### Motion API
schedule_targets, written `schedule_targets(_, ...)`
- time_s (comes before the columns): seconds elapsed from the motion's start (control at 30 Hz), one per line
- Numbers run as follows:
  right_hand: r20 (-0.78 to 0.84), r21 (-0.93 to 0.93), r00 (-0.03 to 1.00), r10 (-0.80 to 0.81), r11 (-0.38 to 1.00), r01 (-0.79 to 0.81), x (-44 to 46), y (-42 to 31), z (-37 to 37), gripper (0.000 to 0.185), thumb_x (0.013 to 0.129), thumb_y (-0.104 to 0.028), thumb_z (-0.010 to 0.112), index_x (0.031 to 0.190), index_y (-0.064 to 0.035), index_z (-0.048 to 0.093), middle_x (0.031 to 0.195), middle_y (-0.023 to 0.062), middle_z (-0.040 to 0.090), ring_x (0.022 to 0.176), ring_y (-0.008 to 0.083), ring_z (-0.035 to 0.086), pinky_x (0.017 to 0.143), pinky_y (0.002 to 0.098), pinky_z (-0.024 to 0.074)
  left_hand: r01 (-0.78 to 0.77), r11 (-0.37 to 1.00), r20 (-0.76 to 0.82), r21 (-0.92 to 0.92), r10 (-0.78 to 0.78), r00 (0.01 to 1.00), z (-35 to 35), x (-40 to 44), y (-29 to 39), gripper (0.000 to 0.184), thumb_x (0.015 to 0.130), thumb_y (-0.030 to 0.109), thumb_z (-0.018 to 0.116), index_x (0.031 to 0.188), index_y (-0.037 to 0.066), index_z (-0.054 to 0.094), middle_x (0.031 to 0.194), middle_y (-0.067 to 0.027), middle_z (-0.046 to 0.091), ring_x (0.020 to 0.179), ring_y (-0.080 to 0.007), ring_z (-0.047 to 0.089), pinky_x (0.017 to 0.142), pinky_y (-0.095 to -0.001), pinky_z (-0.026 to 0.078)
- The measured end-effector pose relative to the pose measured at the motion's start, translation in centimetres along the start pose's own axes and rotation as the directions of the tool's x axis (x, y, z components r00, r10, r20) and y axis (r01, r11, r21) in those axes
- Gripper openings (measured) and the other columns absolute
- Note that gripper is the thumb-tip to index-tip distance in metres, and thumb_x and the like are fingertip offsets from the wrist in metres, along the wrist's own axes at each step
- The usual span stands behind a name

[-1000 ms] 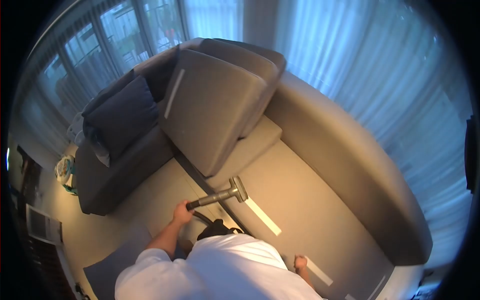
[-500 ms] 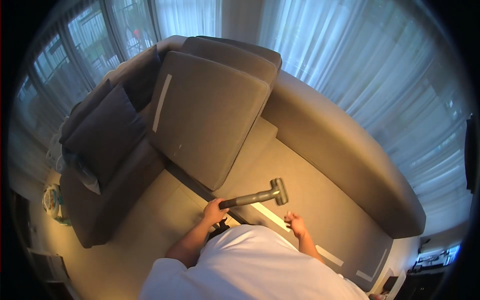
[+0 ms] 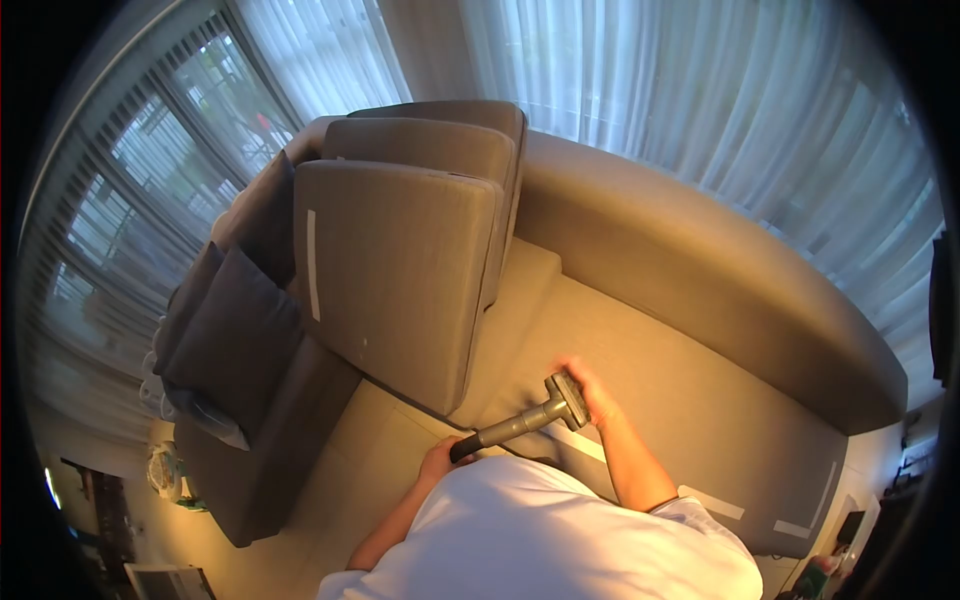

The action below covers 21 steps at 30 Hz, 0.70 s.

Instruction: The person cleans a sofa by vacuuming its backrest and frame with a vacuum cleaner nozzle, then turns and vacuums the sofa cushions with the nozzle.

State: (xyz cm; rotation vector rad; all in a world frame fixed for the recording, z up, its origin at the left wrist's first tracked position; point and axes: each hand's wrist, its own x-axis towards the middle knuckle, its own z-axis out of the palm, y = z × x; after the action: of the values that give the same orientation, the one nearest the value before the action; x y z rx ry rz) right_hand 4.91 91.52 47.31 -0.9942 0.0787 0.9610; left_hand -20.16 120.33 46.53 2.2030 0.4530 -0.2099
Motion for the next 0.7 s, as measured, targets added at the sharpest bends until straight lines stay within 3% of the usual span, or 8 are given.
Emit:
schedule_targets(0.1,0.244,0.018,0.970,0.014,1.000,-0.019,-1.0,-1.6,3.8,0.074,0.106,-0.057,0.045,0.156,-0.0043,0.037,0.143,0.0161,0.057,0.119,0.0258,0.065,0.105,0.0393,0.0528,0.077,0.995,-0.100,-0.069,-0.084,0.991,0.4,-0.3,0.2,0.035,0.081,0.026,0.084,0.110,0.013,0.071,0.103,-0.0132,0.074,0.101,-0.0356,0.070,0.086,-0.0442,0.055)
schedule_targets(0.2,-0.066,-0.121,0.986,-0.155,0.982,0.146,0.2,-2.7,4.0,0.079,0.106,-0.061,0.040,0.160,-0.0049,0.030,0.157,0.0168,0.043,0.136,0.0289,0.051,0.105,0.0444,0.0532,0.068,0.997,-0.099,-0.030,-0.071,0.993,0.1,0.2,0.5,0.036,0.080,0.026,0.084,0.110,0.013,0.071,0.106,-0.0117,0.074,0.102,-0.0345,0.071,0.087,-0.0435,0.055)
schedule_targets(0.23,-0.054,-0.133,0.988,-0.148,0.981,0.139,0.0,-3.0,4.6,0.079,0.106,-0.061,0.040,0.160,-0.0049,0.030,0.157,0.0168,0.043,0.136,0.0289,0.051,0.105,0.0444,0.0532,0.066,0.998,-0.086,-0.016,-0.068,0.994,0.1,0.6,0.6,0.036,0.080,0.026,0.084,0.111,0.013,0.071,0.107,-0.0114,0.074,0.102,-0.0341,0.071,0.087,-0.0432,0.055)
schedule_targets(0.3,0.338,-0.074,0.939,0.062,0.996,-0.039,-0.4,-3.1,5.3,0.081,0.105,-0.061,0.041,0.161,-0.0051,0.027,0.160,0.0167,0.039,0.135,0.0281,0.052,0.106,0.0446,0.0518,0.106,0.994,-0.090,0.012,-0.105,0.990,0.2,1.2,-0.4,0.037,0.079,0.028,0.085,0.111,0.013,0.071,0.108,-0.0116,0.074,0.102,-0.0337,0.071,0.086,-0.0431,0.055)
schedule_targets(0.43,0.142,-0.086,0.981,-0.130,0.986,0.143,0.4,-4.8,5.2,0.081,0.105,-0.061,0.042,0.161,-0.0045,0.027,0.159,0.0163,0.040,0.134,0.0273,0.052,0.108,0.0441,0.0501,0.070,0.998,-0.054,0.003,-0.069,0.996,-0.2,2.9,-1.6,0.042,0.078,0.032,0.085,0.112,0.012,0.072,0.105,-0.0122,0.074,0.099,-0.0337,0.071,0.084,-0.0432,0.055)
schedule_targets(0.5,0.310,-0.293,0.947,-0.086,0.939,0.181,0.4,-4.5,5.5,0.070,0.105,-0.047,0.056,0.158,-0.0060,0.034,0.149,0.0113,0.049,0.128,0.0237,0.057,0.106,0.0385,0.0497,0.091,0.995,-0.026,-0.033,-0.092,0.995,-1.0,3.8,-0.5,0.043,0.078,0.033,0.085,0.112,0.012,0.072,0.104,-0.0124,0.075,0.099,-0.0337,0.071,0.084,-0.0430,0.056)
schedule_targets(0.57,0.296,-0.465,0.951,-0.084,0.857,0.220,-0.3,-4.6,8.5,0.065,0.101,-0.030,0.068,0.154,-0.0060,0.039,0.144,0.0092,0.054,0.124,0.0214,0.059,0.106,0.0365,0.0479,0.053,0.998,-0.014,-0.046,-0.054,0.998,-2.5,4.4,0.0,0.045,0.078,0.036,0.085,0.112,0.010,0.072,0.101,-0.0138,0.074,0.097,-0.0328,0.072,0.083,-0.0421,0.056)
schedule_targets(0.7,0.170,-0.583,0.980,-0.105,0.791,0.186,3.3,-4.7,12.2,0.061,0.098,-0.035,0.073,0.146,-0.0047,0.052,0.133,0.0099,0.063,0.123,0.0205,0.055,0.107,0.0342,0.0425,-0.061,0.994,0.172,-0.087,0.075,0.982,-6.1,8.0,2.7,0.049,0.079,0.044,0.085,0.107,0.006,0.072,0.096,-0.0163,0.074,0.095,-0.0309,0.072,0.081,-0.0410,0.055)
